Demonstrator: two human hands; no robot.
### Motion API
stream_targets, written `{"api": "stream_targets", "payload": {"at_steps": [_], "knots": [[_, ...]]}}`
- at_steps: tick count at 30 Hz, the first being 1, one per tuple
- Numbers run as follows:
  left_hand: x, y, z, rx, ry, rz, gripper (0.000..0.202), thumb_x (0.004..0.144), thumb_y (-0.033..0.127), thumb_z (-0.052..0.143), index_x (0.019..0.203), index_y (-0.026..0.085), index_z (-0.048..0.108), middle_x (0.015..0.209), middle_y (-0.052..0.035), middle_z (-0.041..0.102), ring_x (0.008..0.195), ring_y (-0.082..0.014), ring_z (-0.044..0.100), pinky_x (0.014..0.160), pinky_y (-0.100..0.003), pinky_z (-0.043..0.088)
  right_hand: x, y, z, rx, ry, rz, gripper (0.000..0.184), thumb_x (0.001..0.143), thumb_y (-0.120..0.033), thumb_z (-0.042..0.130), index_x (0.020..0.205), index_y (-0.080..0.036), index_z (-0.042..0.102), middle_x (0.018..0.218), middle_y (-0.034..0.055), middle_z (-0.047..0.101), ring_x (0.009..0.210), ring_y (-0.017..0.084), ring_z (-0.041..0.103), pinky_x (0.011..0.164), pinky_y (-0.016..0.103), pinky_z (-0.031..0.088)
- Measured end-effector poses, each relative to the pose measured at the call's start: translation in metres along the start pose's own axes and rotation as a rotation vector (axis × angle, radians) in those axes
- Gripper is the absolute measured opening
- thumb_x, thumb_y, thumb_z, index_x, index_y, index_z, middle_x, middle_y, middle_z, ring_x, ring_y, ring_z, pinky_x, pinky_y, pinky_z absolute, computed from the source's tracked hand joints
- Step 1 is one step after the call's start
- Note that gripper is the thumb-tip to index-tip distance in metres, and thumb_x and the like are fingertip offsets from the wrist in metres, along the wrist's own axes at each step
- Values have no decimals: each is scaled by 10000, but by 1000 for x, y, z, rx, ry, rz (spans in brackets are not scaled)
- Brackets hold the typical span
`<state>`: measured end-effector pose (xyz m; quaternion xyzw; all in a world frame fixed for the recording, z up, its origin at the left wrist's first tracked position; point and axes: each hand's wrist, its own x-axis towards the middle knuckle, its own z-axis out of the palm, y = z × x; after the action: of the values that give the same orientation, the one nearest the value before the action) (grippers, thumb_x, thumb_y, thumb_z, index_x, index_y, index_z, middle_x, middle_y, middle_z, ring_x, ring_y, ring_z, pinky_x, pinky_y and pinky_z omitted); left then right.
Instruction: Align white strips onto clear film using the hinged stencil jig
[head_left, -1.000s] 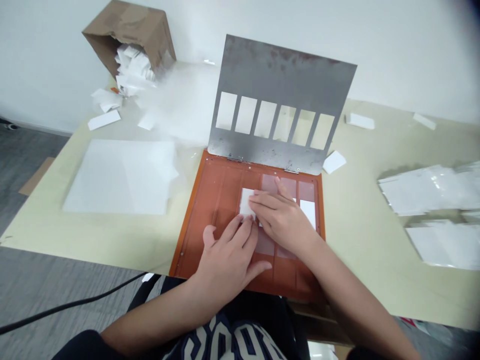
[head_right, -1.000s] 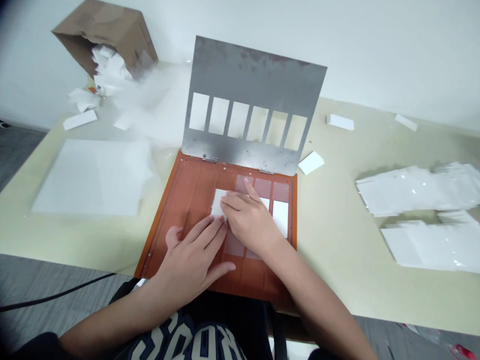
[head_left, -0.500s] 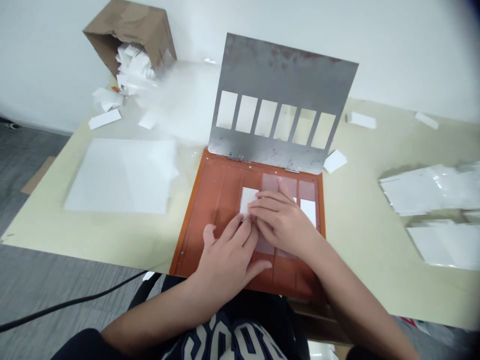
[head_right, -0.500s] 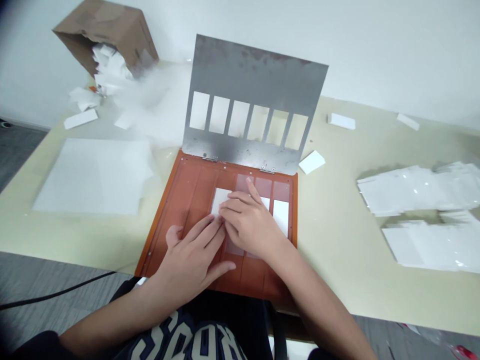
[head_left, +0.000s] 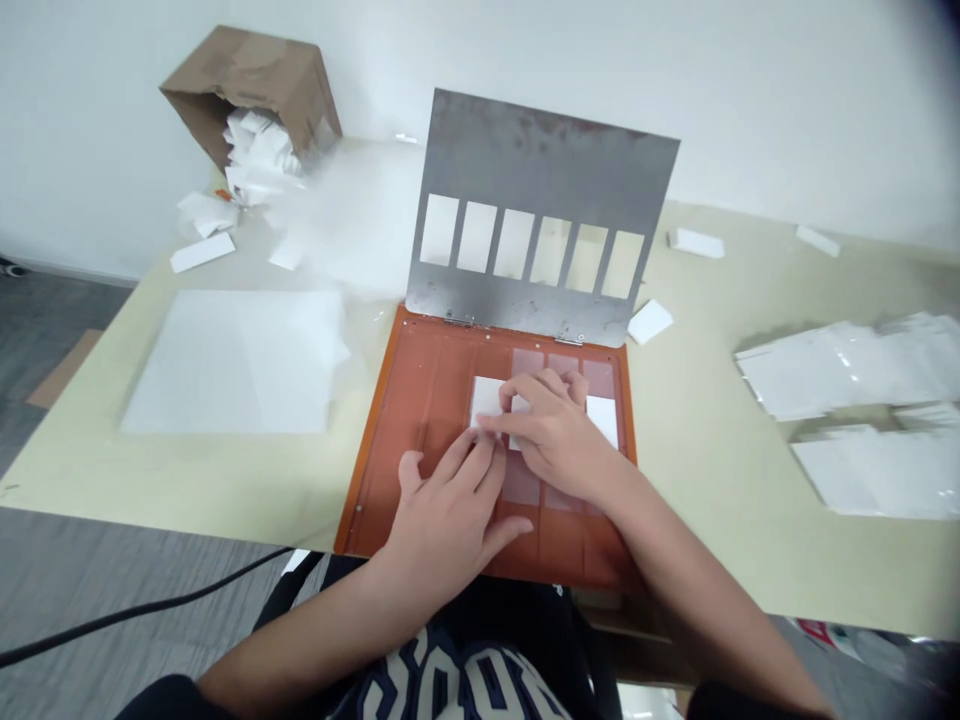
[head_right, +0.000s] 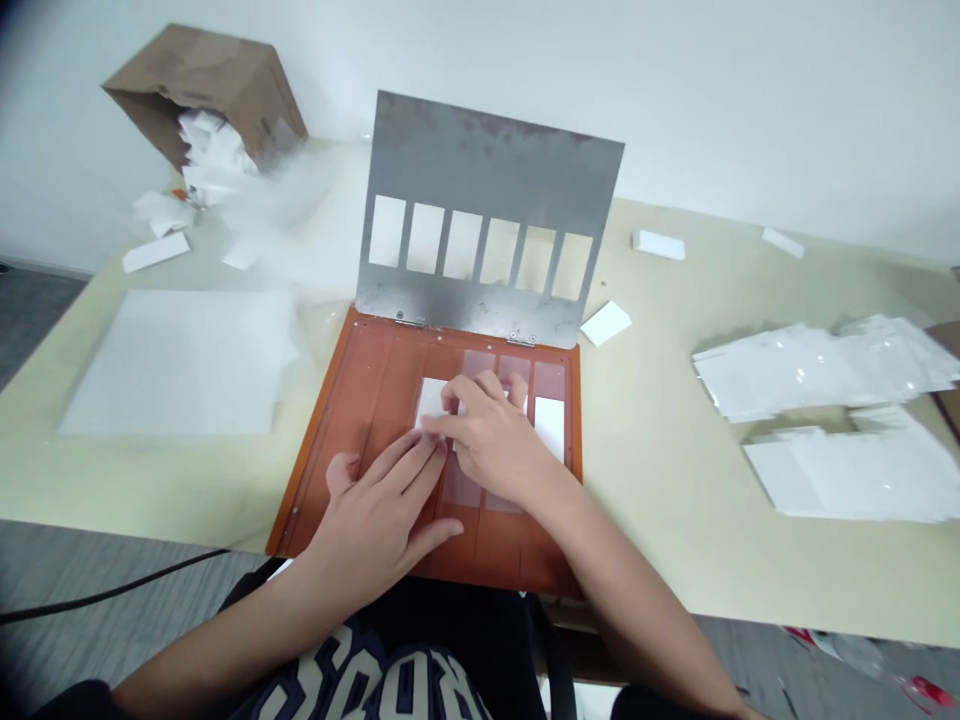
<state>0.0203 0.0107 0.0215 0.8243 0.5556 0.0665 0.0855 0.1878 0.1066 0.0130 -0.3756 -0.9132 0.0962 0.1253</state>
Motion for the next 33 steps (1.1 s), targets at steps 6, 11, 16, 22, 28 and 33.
{"api": "stream_targets", "payload": {"at_steps": [6,11,16,22,28,33], "knots": [[-3,1,2,41,14,4,610,1001,554,304,1405,141,501,1452,-110,538,1304,-279,513,952,-510,435,2,0,1,-108,70,210,324,972,-310,458,1206,-220,664,1110,110,622,1036,291,481,926,521,257],[-6,1,4,101,116,20,596,1027,506,219,1368,145,549,1455,-93,531,1284,-265,537,957,-484,405,6,-2,6,-66,41,259,333,951,-402,511,1191,-207,634,1182,125,626,1090,320,492,944,553,282],[-5,2,3,108,228,59,582,1030,487,230,1289,142,621,1402,-98,584,1224,-272,582,950,-479,355,9,-8,-1,120,44,311,266,934,-361,537,1149,-209,575,1226,112,630,1134,307,526,951,542,324],[-6,11,-2,2,308,84,524,1008,520,333,1243,180,655,1396,-96,589,1248,-283,567,999,-481,271,4,-2,-20,557,147,229,191,966,-307,460,1104,-224,563,951,18,704,853,141,651,828,340,487],[-7,18,0,-74,329,132,464,978,533,422,1254,233,644,1406,-58,586,1277,-273,542,1050,-463,216,-41,69,-56,507,469,531,357,880,-384,559,1190,-226,640,827,14,695,720,156,623,699,317,507],[-7,20,3,-48,298,112,453,973,534,422,1252,263,655,1380,-60,616,1264,-285,547,1042,-460,247,-98,148,-75,127,529,1022,324,750,-426,643,963,-196,724,852,72,719,727,206,613,815,426,457]]}}
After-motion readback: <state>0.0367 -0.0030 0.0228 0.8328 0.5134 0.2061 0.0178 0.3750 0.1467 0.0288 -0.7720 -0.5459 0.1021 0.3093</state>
